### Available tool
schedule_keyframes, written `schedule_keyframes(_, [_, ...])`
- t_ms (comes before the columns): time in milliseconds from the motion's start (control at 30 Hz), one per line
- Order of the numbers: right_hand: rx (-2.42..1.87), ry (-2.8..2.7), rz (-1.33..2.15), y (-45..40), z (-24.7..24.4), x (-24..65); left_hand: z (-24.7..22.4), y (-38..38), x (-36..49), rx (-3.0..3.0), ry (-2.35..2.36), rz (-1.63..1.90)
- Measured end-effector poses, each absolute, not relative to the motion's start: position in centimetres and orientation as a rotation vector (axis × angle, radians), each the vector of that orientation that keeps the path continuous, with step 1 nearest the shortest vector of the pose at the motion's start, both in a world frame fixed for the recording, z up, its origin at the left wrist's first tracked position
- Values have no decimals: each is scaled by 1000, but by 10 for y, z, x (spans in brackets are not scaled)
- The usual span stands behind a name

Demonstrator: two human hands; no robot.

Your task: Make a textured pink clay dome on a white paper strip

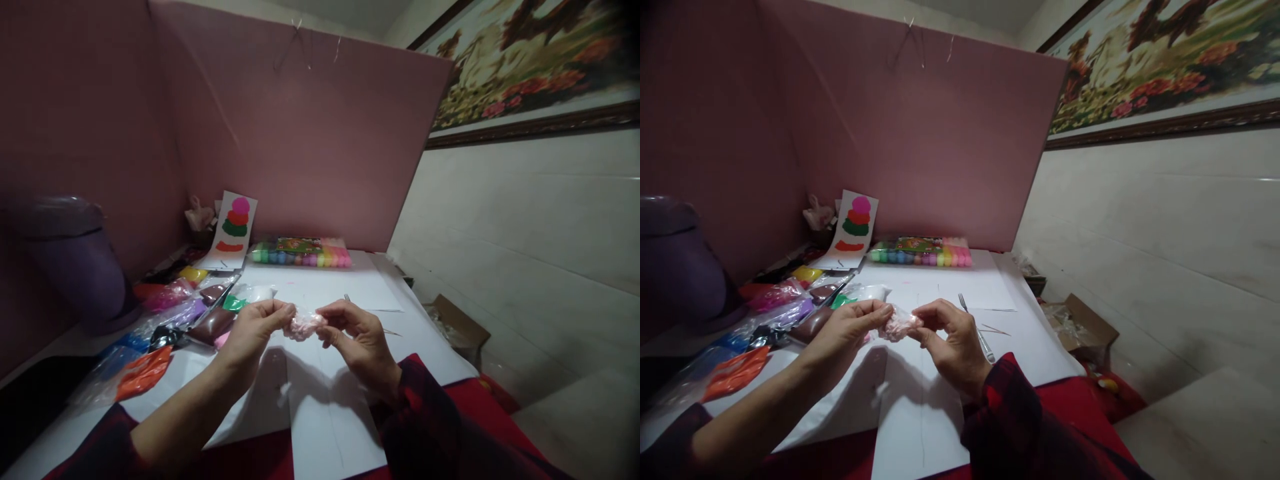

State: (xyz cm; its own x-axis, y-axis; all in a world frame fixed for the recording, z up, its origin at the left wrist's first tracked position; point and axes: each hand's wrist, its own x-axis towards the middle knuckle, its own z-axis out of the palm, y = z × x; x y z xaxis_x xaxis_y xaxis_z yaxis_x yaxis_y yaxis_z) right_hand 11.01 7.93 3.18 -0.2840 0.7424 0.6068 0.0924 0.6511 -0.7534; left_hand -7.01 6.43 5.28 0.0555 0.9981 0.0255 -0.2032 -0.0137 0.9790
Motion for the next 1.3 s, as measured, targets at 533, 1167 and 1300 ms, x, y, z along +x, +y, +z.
schedule_keyframes(533, [-696, -1595, 875, 84, 28, 107, 59, 58, -66, 1104, 784, 1206])
schedule_keyframes(1167, [-758, -1239, 1473, 83, 35, 103, 56, 60, -66, 1374, 930, 1350])
schedule_keyframes(1300, [-780, -1349, 1303, 83, 31, 103, 56, 59, -65, 1332, 950, 1338])
